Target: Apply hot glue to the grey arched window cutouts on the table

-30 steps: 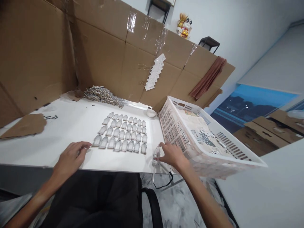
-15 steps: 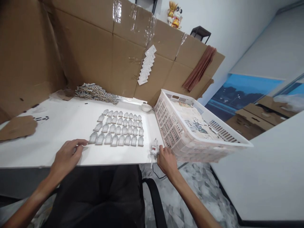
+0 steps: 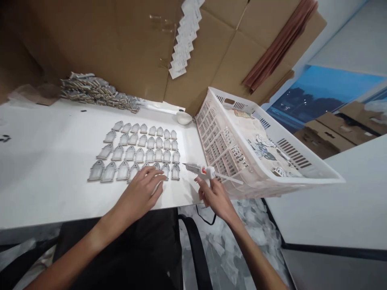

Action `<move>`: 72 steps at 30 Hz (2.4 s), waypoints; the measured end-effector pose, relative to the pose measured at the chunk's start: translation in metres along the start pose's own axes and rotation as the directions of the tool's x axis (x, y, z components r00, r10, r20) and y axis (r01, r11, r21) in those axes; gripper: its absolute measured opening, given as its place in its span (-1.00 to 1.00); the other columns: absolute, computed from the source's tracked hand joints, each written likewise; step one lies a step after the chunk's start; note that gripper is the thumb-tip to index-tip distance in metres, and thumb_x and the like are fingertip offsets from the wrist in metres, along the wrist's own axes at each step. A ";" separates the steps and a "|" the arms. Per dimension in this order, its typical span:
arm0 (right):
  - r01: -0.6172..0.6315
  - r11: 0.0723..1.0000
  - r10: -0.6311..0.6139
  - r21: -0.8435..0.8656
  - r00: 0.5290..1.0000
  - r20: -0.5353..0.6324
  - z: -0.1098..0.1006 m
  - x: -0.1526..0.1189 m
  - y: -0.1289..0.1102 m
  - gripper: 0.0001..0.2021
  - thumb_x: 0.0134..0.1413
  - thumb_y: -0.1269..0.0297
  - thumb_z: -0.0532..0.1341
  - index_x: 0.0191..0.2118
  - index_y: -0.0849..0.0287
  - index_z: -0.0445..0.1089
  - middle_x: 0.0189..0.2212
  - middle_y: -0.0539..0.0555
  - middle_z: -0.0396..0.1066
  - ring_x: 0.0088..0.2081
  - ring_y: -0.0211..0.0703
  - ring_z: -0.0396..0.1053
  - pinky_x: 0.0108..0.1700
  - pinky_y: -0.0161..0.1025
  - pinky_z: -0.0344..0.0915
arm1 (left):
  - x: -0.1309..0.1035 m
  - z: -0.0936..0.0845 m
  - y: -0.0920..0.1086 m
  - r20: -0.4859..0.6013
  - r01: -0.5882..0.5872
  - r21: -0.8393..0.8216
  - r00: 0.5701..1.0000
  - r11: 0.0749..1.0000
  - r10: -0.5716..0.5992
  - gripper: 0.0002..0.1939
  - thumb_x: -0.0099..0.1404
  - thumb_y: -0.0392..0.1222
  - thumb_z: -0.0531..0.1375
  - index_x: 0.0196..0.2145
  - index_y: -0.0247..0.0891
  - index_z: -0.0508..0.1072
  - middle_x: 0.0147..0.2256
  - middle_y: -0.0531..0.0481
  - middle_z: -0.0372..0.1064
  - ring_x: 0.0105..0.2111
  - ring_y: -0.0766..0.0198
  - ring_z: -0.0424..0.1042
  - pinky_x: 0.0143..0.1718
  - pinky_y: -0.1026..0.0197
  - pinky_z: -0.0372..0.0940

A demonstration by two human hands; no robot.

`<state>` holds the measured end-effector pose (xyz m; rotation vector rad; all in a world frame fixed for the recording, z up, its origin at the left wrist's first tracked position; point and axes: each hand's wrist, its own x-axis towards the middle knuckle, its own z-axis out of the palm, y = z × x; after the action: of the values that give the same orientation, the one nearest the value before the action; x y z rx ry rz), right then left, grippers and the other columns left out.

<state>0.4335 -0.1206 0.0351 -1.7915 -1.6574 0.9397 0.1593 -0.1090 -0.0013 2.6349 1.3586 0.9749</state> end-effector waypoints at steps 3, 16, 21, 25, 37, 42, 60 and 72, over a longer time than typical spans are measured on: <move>-0.021 0.999 0.022 0.027 1.000 -0.013 0.007 0.002 0.009 -0.43 0.38 -0.29 0.10 -0.12 0.19 0.50 -0.66 -0.09 0.36 -0.63 -0.21 0.31 -0.41 -0.26 0.29 | 0.013 0.022 0.005 0.064 -0.025 0.065 0.998 0.998 0.021 -0.70 0.52 -0.29 0.12 0.10 -0.32 0.54 0.07 -0.22 0.54 0.22 -0.16 0.38 0.16 -0.16 0.37; -0.029 0.889 0.079 0.458 0.993 -0.091 0.046 0.012 0.040 -0.50 0.42 -0.21 0.14 -0.03 0.21 0.39 -0.60 -0.09 0.33 -0.64 -0.29 0.19 -0.56 -0.30 0.13 | 0.018 0.045 0.002 0.192 0.012 0.152 0.981 0.988 -0.041 -0.51 0.57 -0.14 0.12 0.38 -0.15 0.37 0.41 -0.22 0.24 0.44 -0.29 0.12 0.22 -0.28 0.36; -0.052 0.892 0.097 0.449 0.992 -0.078 0.041 0.011 0.038 -0.49 0.42 -0.21 0.12 0.02 0.22 0.38 -0.62 -0.11 0.31 -0.65 -0.28 0.18 -0.56 -0.30 0.13 | 0.021 0.041 0.004 0.223 0.024 0.158 0.973 0.987 -0.059 -0.49 0.56 -0.14 0.13 0.41 -0.08 0.33 0.44 -0.19 0.19 0.45 -0.28 0.09 0.22 -0.28 0.36; -0.092 0.903 0.119 0.421 0.992 -0.040 0.039 0.011 0.038 -0.46 0.42 -0.23 0.10 0.03 0.22 0.38 -0.61 -0.10 0.33 -0.64 -0.26 0.20 -0.54 -0.29 0.15 | 0.023 0.038 0.004 0.221 0.020 0.129 0.974 0.991 -0.048 -0.54 0.54 -0.17 0.15 0.34 -0.16 0.42 0.38 -0.23 0.29 0.42 -0.29 0.16 0.19 -0.27 0.38; -0.218 0.947 0.158 0.235 0.955 0.251 0.013 0.016 0.032 -0.37 0.39 -0.30 0.08 -0.49 0.13 0.41 -0.73 -0.08 0.22 -0.66 -0.25 0.15 -0.47 -0.27 0.18 | 0.017 0.032 0.007 0.210 -0.076 0.104 0.976 0.992 0.053 -0.58 0.55 -0.25 0.11 0.30 -0.25 0.46 0.36 -0.12 0.35 0.43 -0.15 0.19 0.23 -0.12 0.30; -0.222 0.960 0.169 0.168 0.944 0.282 0.011 0.017 0.032 -0.31 0.40 -0.33 0.03 -0.57 0.12 0.35 -0.77 -0.07 0.18 -0.65 -0.23 0.18 -0.41 -0.25 0.23 | 0.011 0.033 0.007 0.198 -0.056 0.107 0.980 0.993 0.034 -0.58 0.56 -0.26 0.10 0.30 -0.27 0.46 0.37 -0.10 0.33 0.44 -0.17 0.17 0.23 -0.13 0.32; -0.210 0.965 0.192 0.158 0.974 0.124 0.022 0.013 0.014 -0.36 0.33 -0.37 0.09 -0.24 0.19 0.51 -0.70 -0.09 0.21 -0.63 -0.20 0.18 -0.51 -0.25 0.20 | 0.003 0.037 0.004 0.190 -0.017 0.045 0.982 0.999 0.008 -0.60 0.57 -0.21 0.08 0.26 -0.23 0.48 0.39 -0.14 0.31 0.44 -0.18 0.18 0.26 -0.19 0.32; -0.218 0.976 0.216 0.004 0.970 0.109 0.017 0.014 0.020 -0.34 0.34 -0.39 0.07 -0.52 0.09 0.33 -0.68 -0.01 0.30 -0.59 -0.14 0.31 -0.39 -0.21 0.29 | 0.001 0.038 0.006 0.165 -0.025 0.046 0.986 0.999 0.017 -0.58 0.51 -0.31 0.12 0.27 -0.27 0.47 0.36 -0.19 0.34 0.42 -0.21 0.20 0.26 -0.21 0.33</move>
<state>0.4332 -0.1107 0.0068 -1.9719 -1.5327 1.1604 0.1844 -0.1024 -0.0299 2.6998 1.3360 0.7154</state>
